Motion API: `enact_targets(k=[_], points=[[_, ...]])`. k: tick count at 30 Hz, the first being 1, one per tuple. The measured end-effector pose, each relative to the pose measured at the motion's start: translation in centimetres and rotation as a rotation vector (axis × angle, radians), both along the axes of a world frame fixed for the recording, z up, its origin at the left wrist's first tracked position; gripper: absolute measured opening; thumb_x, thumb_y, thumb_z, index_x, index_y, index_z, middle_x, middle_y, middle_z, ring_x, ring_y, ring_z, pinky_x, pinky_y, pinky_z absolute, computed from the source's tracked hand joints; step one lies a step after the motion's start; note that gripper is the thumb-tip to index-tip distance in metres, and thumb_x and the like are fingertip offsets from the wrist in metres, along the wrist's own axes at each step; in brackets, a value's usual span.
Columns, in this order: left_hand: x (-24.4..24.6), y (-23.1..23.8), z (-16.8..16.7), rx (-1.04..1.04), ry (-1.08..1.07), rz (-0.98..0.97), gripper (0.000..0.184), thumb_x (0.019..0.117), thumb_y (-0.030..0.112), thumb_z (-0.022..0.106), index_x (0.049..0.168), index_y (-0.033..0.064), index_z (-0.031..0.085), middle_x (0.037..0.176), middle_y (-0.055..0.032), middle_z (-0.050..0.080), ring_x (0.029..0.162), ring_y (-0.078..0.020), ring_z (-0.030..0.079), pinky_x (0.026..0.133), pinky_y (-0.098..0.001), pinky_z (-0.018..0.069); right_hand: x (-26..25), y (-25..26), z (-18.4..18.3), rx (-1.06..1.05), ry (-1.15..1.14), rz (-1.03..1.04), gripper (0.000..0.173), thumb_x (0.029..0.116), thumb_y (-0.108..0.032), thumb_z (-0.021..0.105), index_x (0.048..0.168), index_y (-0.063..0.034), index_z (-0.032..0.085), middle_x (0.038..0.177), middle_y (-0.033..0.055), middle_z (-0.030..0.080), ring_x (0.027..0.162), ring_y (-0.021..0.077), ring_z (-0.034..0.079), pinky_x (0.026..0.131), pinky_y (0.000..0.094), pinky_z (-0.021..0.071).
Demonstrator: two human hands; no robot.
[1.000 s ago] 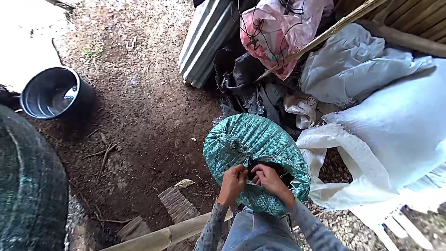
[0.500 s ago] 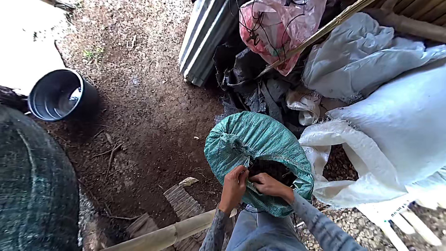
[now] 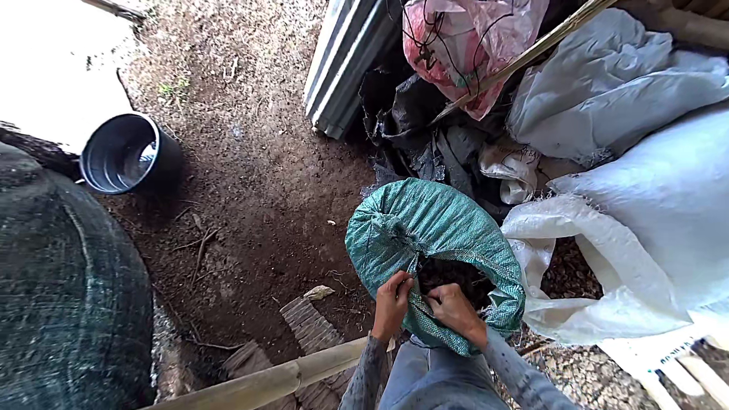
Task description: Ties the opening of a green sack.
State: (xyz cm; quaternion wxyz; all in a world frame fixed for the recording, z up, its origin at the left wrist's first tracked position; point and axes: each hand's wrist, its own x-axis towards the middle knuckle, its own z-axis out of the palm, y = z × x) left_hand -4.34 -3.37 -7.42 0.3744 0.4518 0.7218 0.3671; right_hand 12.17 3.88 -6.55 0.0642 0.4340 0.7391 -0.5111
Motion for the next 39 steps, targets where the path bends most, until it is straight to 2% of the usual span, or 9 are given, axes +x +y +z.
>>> enact_targets(k=[4,8,12,15,19,24,27,34,39], points=[[0.5,-0.3,-0.9,0.026,-0.12,0.072,0.022,0.1019,0.008,0.053,0.1,-0.0038,0.071,0.087,-0.0072,0.07,0.081,-0.0073,0.065,0.08,-0.0269,0.0529,0.8,-1.3,-0.4,0.18,0.073,-0.012,0.024,0.0951,-0.008,0.058,0.091,0.006,0.076,0.086,0.0214,0.073,0.087,0.0354,0.073,0.083,0.0499,0.057],[-0.4,-0.2,-2.0,0.04,-0.444,0.073,0.019,0.102,0.009,0.051,0.096,-0.0001,0.068,0.086,0.0033,0.064,0.081,0.0001,0.06,0.08,-0.0211,0.0511,-0.8,1.2,0.7,-0.038,-0.159,0.16,0.026,0.0986,-0.018,0.059,0.102,0.001,0.076,0.098,0.0194,0.074,0.099,0.0332,0.071,0.091,0.0509,0.053],[1.1,-0.2,-2.1,0.029,-0.267,0.032,0.021,0.1013,0.009,0.055,0.102,-0.0042,0.071,0.089,-0.0078,0.071,0.082,-0.0085,0.067,0.082,-0.0286,0.0551,-0.9,2.2,1.4,0.035,-0.174,0.041,0.024,0.0973,-0.016,0.059,0.106,0.0011,0.073,0.1,0.0201,0.074,0.101,0.0354,0.071,0.092,0.0551,0.0528],[3.0,-0.5,-2.5,0.103,-0.141,0.035,0.02,0.1009,0.005,0.055,0.102,-0.0068,0.071,0.09,-0.0145,0.072,0.084,-0.0164,0.07,0.084,-0.0338,0.0569,-0.4,3.2,0.8,-0.023,0.035,-0.218,0.03,0.1032,-0.022,0.06,0.117,0.0008,0.072,0.103,0.015,0.075,0.091,0.0222,0.074,0.089,0.0402,0.059],[2.2,-0.8,-2.6,0.119,-0.295,0.075,0.023,0.1024,0.006,0.046,0.101,-0.0053,0.067,0.085,-0.0068,0.066,0.08,-0.0083,0.063,0.079,-0.0282,0.0524,-1.7,4.0,0.9,-0.162,0.07,-0.114,0.065,0.081,-0.041,0.085,0.127,0.0011,0.065,0.117,0.0154,0.071,0.108,0.0222,0.069,0.1,0.0411,0.0526],[0.7,-0.8,-3.2,0.189,-0.628,0.185,0.025,0.1064,0.002,0.04,0.11,-0.0097,0.061,0.105,-0.0122,0.072,0.097,-0.0174,0.073,0.095,-0.0378,0.0606,-1.2,4.0,0.3,-0.054,0.08,-0.196,0.038,0.0871,-0.004,0.072,0.124,0.0045,0.069,0.115,0.0202,0.072,0.109,0.0255,0.069,0.101,0.0427,0.0517],[1.1,-0.9,-4.0,0.196,-0.611,0.222,0.023,0.1058,0.002,0.042,0.103,-0.0062,0.063,0.094,-0.0071,0.071,0.087,-0.0149,0.072,0.088,-0.0361,0.0617,-1.0,3.9,-0.2,-0.055,0.147,-0.303,0.028,0.0942,-0.012,0.072,0.117,0.0032,0.073,0.11,0.0159,0.075,0.104,0.0169,0.07,0.098,0.0346,0.0533],[0.7,-0.5,-3.0,0.151,-0.803,0.292,0.024,0.1076,0.007,0.039,0.1,-0.0003,0.06,0.085,-0.0012,0.068,0.073,-0.0103,0.069,0.075,-0.0299,0.0613,-2.0,3.8,-0.9,-0.21,0.189,-0.561,0.019,0.0819,-0.002,0.083,0.098,0.004,0.075,0.09,0.0102,0.076,0.082,0.0089,0.071,0.082,0.0284,0.0588],[0.5,-0.1,-2.4,0.189,-1.087,0.396,0.029,0.1084,0.01,0.038,0.123,0.0003,0.062,0.12,-0.0058,0.071,0.085,-0.007,0.069,0.077,-0.0248,0.0573,-2.4,4.8,-0.3,-0.355,0.206,-0.56,0.024,0.0806,0.006,0.079,0.103,0.0062,0.071,0.092,0.0102,0.075,0.082,0.0096,0.071,0.081,0.0274,0.0592]])
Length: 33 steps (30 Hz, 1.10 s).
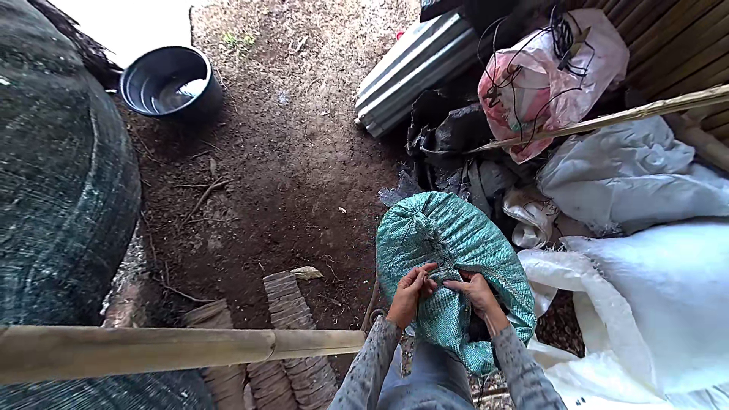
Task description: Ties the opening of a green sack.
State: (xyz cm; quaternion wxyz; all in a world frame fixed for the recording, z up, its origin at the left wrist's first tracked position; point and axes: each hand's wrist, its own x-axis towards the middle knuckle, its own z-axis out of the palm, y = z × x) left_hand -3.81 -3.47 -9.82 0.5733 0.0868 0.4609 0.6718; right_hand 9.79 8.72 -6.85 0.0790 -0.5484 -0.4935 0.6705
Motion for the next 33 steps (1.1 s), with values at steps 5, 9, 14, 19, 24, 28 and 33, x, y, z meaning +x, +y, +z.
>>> enact_targets(k=[5,9,14,19,24,28,33], points=[[0.7,0.6,-0.9,0.086,-0.124,0.061,0.026,0.108,0.009,0.035,0.094,0.0123,0.057,0.085,0.0028,0.066,0.079,-0.0084,0.064,0.079,-0.0269,0.0552,0.2,-0.7,-0.6,0.033,0.005,-0.137,0.026,0.0779,0.007,0.082,0.102,0.0062,0.073,0.091,0.0106,0.076,0.081,0.0099,0.071,0.08,0.0272,0.0596],[0.4,1.1,-1.2,0.017,0.16,-0.11,0.021,0.1084,0.01,0.033,0.095,0.0101,0.049,0.072,0.0066,0.049,0.055,-0.0034,0.047,0.054,-0.0211,0.0459,0.4,-0.9,-1.1,0.0,0.01,-0.166,0.021,0.0775,0.01,0.081,0.096,0.0062,0.072,0.086,0.0096,0.075,0.077,0.0099,0.07,0.077,0.0274,0.0596],[0.7,1.9,0.1,-0.208,0.659,-0.269,0.023,0.1088,0.011,0.038,0.11,-0.0025,0.056,0.08,-0.0063,0.051,0.066,-0.0151,0.051,0.065,-0.0323,0.0466,1.2,-0.2,-1.0,0.058,-0.084,0.018,0.032,0.077,0.002,0.086,0.105,0.0048,0.072,0.096,0.0116,0.075,0.087,0.012,0.07,0.085,0.0306,0.0585],[0.2,3.3,4.5,-0.435,0.924,-0.734,0.033,0.111,0.015,0.04,0.14,-0.0011,0.047,0.117,-0.0261,0.067,0.11,-0.0417,0.068,0.096,-0.056,0.0529,0.9,1.0,-0.1,0.029,-0.068,0.245,0.029,0.0827,0.003,0.079,0.111,0.0043,0.07,0.1,0.0112,0.074,0.091,0.0106,0.07,0.087,0.029,0.0578],[-0.5,3.6,4.2,-0.3,1.029,-0.803,0.032,0.111,0.014,0.039,0.125,-0.0067,0.059,0.114,-0.0282,0.067,0.112,-0.0421,0.066,0.1,-0.0542,0.0502,0.8,0.1,-0.3,0.061,-0.034,0.187,0.028,0.0857,0.015,0.063,0.112,0.0077,0.067,0.101,0.012,0.072,0.09,0.0092,0.069,0.084,0.0272,0.0575],[-0.2,2.7,2.8,-0.197,1.053,-0.702,0.03,0.1095,0.011,0.041,0.118,-0.008,0.062,0.11,-0.0272,0.068,0.109,-0.0396,0.067,0.1,-0.0502,0.0504,1.2,-0.5,-0.8,0.109,0.036,0.1,0.029,0.0843,0.015,0.066,0.112,0.0074,0.07,0.103,0.0117,0.074,0.093,0.0082,0.07,0.086,0.0253,0.0581],[-0.3,2.3,1.9,-0.155,1.031,-0.606,0.03,0.1082,0.01,0.043,0.114,-0.0091,0.065,0.107,-0.0263,0.069,0.106,-0.0365,0.068,0.099,-0.0468,0.0503,1.9,-0.6,-1.0,0.038,0.082,0.052,0.033,0.0843,0.015,0.068,0.117,0.0063,0.068,0.108,0.0114,0.073,0.097,0.0102,0.069,0.089,0.0268,0.0573]])
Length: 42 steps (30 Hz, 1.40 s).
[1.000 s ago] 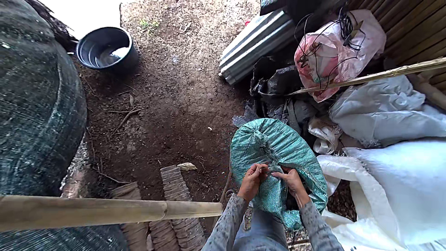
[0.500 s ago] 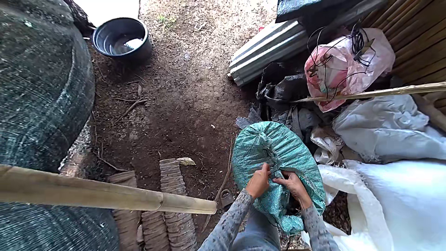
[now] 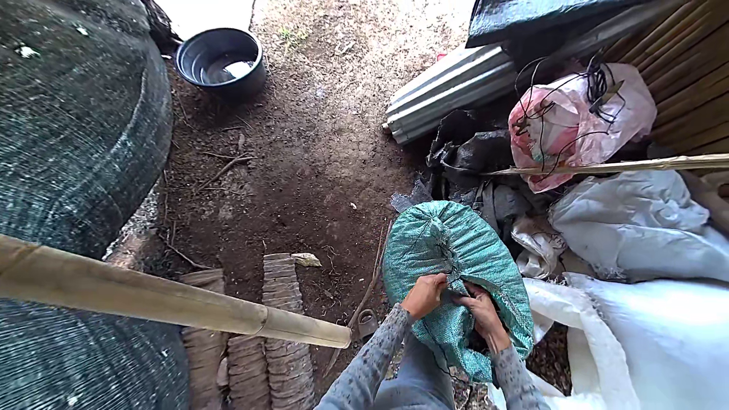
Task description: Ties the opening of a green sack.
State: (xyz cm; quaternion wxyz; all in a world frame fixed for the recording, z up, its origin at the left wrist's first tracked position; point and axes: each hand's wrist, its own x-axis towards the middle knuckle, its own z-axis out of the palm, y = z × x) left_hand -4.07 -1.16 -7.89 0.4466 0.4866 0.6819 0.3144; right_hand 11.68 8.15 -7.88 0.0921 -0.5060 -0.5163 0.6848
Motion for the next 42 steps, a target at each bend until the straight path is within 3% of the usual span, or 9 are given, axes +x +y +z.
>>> enact_targets(k=[5,11,15,18,21,26,30,35,42], points=[[0.2,-0.6,-0.1,-0.014,-0.037,0.079,0.03,0.1077,0.012,0.045,0.114,-0.0082,0.066,0.105,-0.0255,0.069,0.103,-0.0356,0.068,0.097,-0.0481,0.0507,-0.6,-0.1,0.3,0.184,-0.067,0.225,0.033,0.0829,0.017,0.06,0.113,0.0081,0.069,0.106,0.0141,0.073,0.095,0.0102,0.069,0.088,0.0282,0.0568],[0.3,-1.0,-0.5,-0.015,-0.108,0.064,0.031,0.1083,0.016,0.047,0.116,-0.0055,0.067,0.106,-0.0233,0.07,0.102,-0.0321,0.068,0.096,-0.0469,0.0506,1.2,-0.4,0.7,0.039,-0.029,0.056,0.031,0.0893,0.015,0.062,0.118,0.0087,0.068,0.117,0.0159,0.071,0.104,0.0116,0.068,0.093,0.0273,0.0557],[0.0,-0.9,-0.4,-0.066,-0.135,0.038,0.032,0.1086,0.018,0.047,0.116,-0.0054,0.067,0.106,-0.0227,0.07,0.101,-0.0308,0.068,0.096,-0.0464,0.0502,0.0,0.2,2.2,0.412,-0.261,0.482,0.03,0.0865,0.012,0.059,0.113,0.007,0.073,0.114,0.0221,0.072,0.108,0.0262,0.069,0.097,0.0412,0.0536],[-0.4,-0.4,0.3,-0.129,-0.104,-0.033,0.032,0.1083,0.017,0.047,0.115,-0.007,0.067,0.108,-0.0246,0.069,0.105,-0.0329,0.067,0.099,-0.048,0.0488,-1.4,-0.2,3.3,0.58,-0.534,0.822,0.038,0.0903,-0.014,0.064,0.124,0.0025,0.065,0.126,0.0234,0.063,0.115,0.0378,0.064,0.097,0.0546,0.051],[-0.3,0.5,1.6,-0.19,-0.003,-0.133,0.03,0.1067,0.017,0.052,0.118,-0.0056,0.069,0.117,-0.0273,0.065,0.114,-0.0385,0.063,0.103,-0.0502,0.0465,-1.3,-0.1,2.9,0.662,-0.56,0.763,0.035,0.0974,-0.025,0.065,0.118,0.0028,0.07,0.118,0.0238,0.069,0.111,0.0392,0.067,0.097,0.0553,0.0517],[0.6,1.1,3.1,-0.256,0.414,-0.184,0.024,0.1013,0.018,0.058,0.113,0.0074,0.075,0.14,-0.0182,0.058,0.14,-0.0416,0.041,0.113,-0.0617,0.0289,-0.7,0.1,1.9,0.675,-0.306,0.521,0.02,0.0953,-0.009,0.068,0.106,0.0056,0.076,0.105,0.0224,0.074,0.104,0.0338,0.071,0.099,0.0476,0.0529],[1.5,1.2,5.0,-0.189,0.502,-0.212,0.02,0.092,0.0,0.061,0.107,-0.0011,0.074,0.147,-0.0163,0.055,0.149,-0.0386,0.033,0.118,-0.0621,0.0207,-0.2,0.7,2.3,0.502,-0.324,0.455,0.023,0.0967,-0.02,0.071,0.103,0.0013,0.077,0.1,0.018,0.076,0.1,0.0274,0.071,0.097,0.0465,0.0517],[0.8,0.6,3.5,-0.263,-0.019,0.142,0.025,0.1041,0.006,0.05,0.118,-0.0092,0.064,0.126,-0.0242,0.061,0.112,-0.0321,0.065,0.101,-0.0432,0.0516,-1.5,0.3,1.6,0.717,-0.405,0.693,0.037,0.1029,-0.027,0.057,0.1,0.0071,0.07,0.095,0.0249,0.07,0.097,0.0385,0.07,0.091,0.0527,0.0523],[2.3,-1.0,0.6,-0.116,-0.103,0.326,0.031,0.1067,0.015,0.043,0.111,-0.0058,0.065,0.095,-0.0206,0.067,0.091,-0.0301,0.066,0.086,-0.0476,0.0515,0.9,0.7,1.1,0.321,-0.122,0.363,0.018,0.0979,-0.01,0.068,0.109,0.0012,0.075,0.105,0.011,0.076,0.1,0.0108,0.07,0.097,0.0306,0.0533]])
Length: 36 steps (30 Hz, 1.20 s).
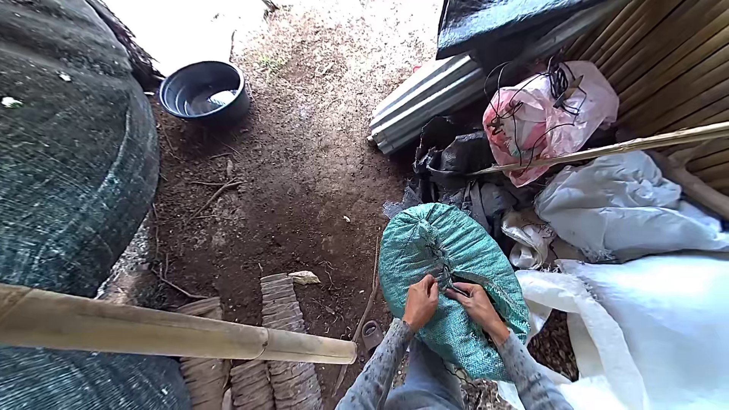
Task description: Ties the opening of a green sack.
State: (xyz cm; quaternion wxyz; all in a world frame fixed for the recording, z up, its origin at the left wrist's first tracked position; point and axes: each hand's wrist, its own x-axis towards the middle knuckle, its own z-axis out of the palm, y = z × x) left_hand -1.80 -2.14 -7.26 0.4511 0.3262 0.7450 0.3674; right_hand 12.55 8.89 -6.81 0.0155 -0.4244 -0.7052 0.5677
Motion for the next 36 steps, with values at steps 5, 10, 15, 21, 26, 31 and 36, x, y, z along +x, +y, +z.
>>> enact_targets(k=[5,10,15,21,26,31,36], points=[[0.6,-0.3,-1.4,0.048,-0.062,-0.011,0.027,0.1035,0.017,0.048,0.1,-0.0038,0.066,0.079,-0.011,0.06,0.074,-0.02,0.057,0.074,-0.0399,0.0477,0.5,-0.9,0.0,-0.27,0.08,-0.235,0.023,0.1017,-0.009,0.062,0.118,0.0036,0.071,0.11,0.0103,0.074,0.1,0.0072,0.068,0.094,0.0272,0.0536],[0.1,0.2,-2.3,0.053,-0.126,-0.032,0.034,0.1083,0.024,0.05,0.102,-0.0031,0.068,0.087,-0.0124,0.066,0.082,-0.0199,0.062,0.082,-0.0406,0.0502,0.2,-0.8,1.2,-0.42,0.135,-0.367,0.025,0.1031,-0.008,0.05,0.11,0.0047,0.07,0.103,0.0096,0.073,0.094,0.0095,0.068,0.088,0.0297,0.0546],[-0.5,0.4,-2.4,0.05,-0.236,-0.052,0.03,0.1088,0.019,0.047,0.105,-0.0027,0.068,0.091,-0.0092,0.067,0.085,-0.0138,0.061,0.084,-0.0359,0.0498,-1.1,-0.3,1.9,-0.682,0.196,-0.625,0.032,0.1068,-0.009,0.038,0.095,0.0021,0.065,0.081,0.0079,0.072,0.072,0.0122,0.07,0.069,0.0268,0.0589],[-1.2,1.7,-1.7,-0.133,-0.415,-0.007,0.023,0.1059,0.017,0.055,0.096,0.0026,0.07,0.078,0.0026,0.063,0.064,-0.0028,0.049,0.063,-0.025,0.0413,-1.4,-0.6,-0.2,-0.367,0.15,-0.464,0.013,0.0984,0.004,0.06,0.093,0.0056,0.072,0.079,0.0027,0.073,0.07,0.0009,0.066,0.071,0.0199,0.0561],[-2.0,2.4,-1.3,-0.279,-0.577,0.022,0.02,0.1058,0.017,0.055,0.092,0.0065,0.066,0.065,0.0051,0.053,0.044,-0.0024,0.03,0.042,-0.0205,0.0246,-1.4,-0.5,-0.5,-0.36,0.155,-0.46,0.01,0.0947,0.007,0.064,0.093,0.0062,0.073,0.08,0.0043,0.075,0.072,0.0014,0.067,0.072,0.0201,0.0566],[-3.9,4.3,0.0,-0.445,-0.431,-0.234,0.016,0.1061,0.019,0.054,0.101,0.0082,0.065,0.066,0.0044,0.051,0.046,-0.0035,0.033,0.044,-0.0214,0.0279,-1.6,-0.1,-0.6,-0.404,0.108,-0.465,0.008,0.0938,0.004,0.067,0.09,0.0034,0.074,0.077,0.0028,0.073,0.068,0.0031,0.067,0.068,0.0221,0.0568],[-5.4,7.6,1.7,-0.587,-0.026,-0.599,0.026,0.1005,0.023,0.06,0.116,0.0058,0.071,0.099,-0.011,0.067,0.08,-0.0207,0.059,0.073,-0.0442,0.0483,-1.9,0.3,-1.3,-0.438,0.09,-0.464,0.003,0.091,0.003,0.071,0.089,0.003,0.073,0.074,0.0038,0.072,0.063,0.0054,0.066,0.062,0.0234,0.0572]])
